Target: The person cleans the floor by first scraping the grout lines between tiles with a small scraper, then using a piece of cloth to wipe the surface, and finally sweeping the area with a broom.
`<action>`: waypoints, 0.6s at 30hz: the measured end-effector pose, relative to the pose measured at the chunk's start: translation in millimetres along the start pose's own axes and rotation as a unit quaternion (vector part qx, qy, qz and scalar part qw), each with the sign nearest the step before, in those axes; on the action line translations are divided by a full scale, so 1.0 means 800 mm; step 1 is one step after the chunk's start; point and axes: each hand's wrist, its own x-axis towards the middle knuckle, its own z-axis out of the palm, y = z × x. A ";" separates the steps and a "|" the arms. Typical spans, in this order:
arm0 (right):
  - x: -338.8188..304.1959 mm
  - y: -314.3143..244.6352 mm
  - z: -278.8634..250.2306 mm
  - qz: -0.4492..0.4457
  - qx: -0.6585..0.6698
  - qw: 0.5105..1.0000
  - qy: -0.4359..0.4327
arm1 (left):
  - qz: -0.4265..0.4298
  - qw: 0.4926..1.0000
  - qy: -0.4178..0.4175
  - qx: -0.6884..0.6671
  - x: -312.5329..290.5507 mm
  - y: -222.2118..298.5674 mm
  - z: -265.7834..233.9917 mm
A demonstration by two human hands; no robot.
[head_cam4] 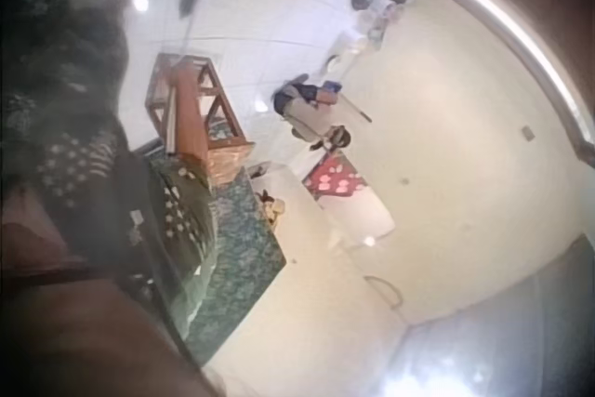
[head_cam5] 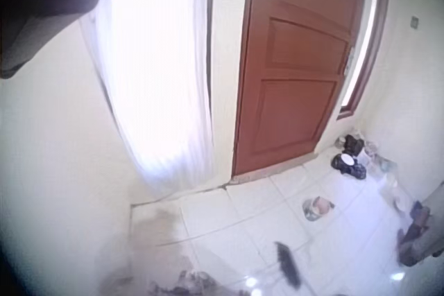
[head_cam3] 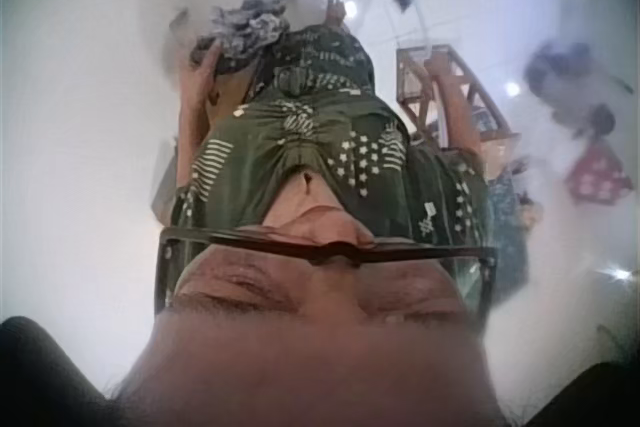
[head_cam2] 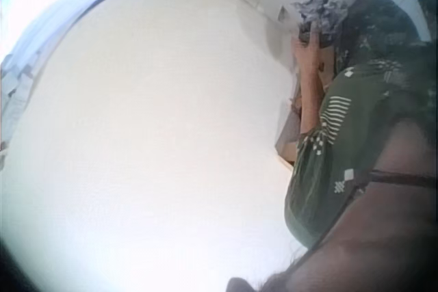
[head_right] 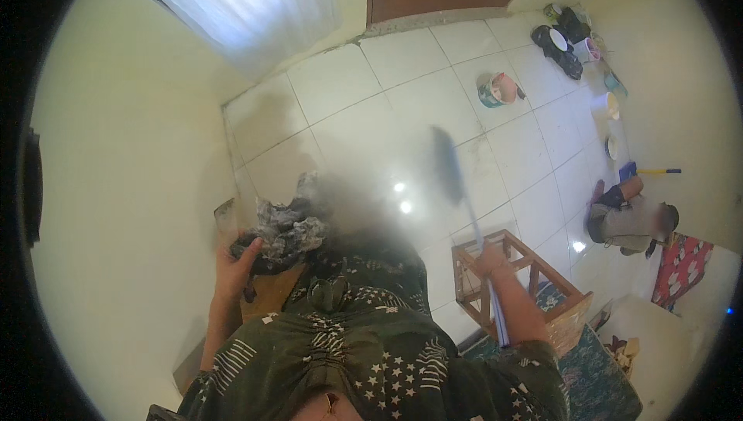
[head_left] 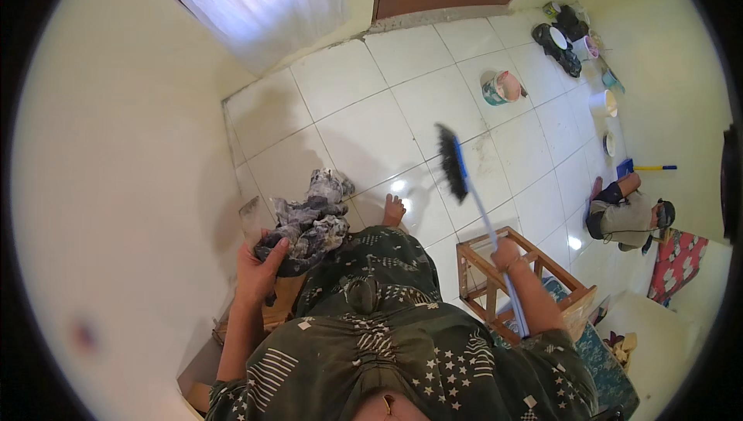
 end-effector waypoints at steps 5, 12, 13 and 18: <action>0.091 0.097 -0.001 0.117 0.011 0.992 0.036 | -0.024 0.998 -0.003 0.061 -0.005 0.007 0.008; -0.065 -0.081 -0.126 0.055 0.134 0.989 -0.031 | -0.049 0.998 0.040 -0.003 -0.031 -0.018 -0.035; -0.096 -0.105 -0.124 0.025 0.112 0.993 -0.016 | -0.073 0.996 0.050 -0.007 -0.032 -0.015 -0.036; -0.087 -0.152 -0.088 -0.046 0.193 0.980 -0.028 | 0.000 0.999 0.051 -0.018 -0.037 -0.033 -0.044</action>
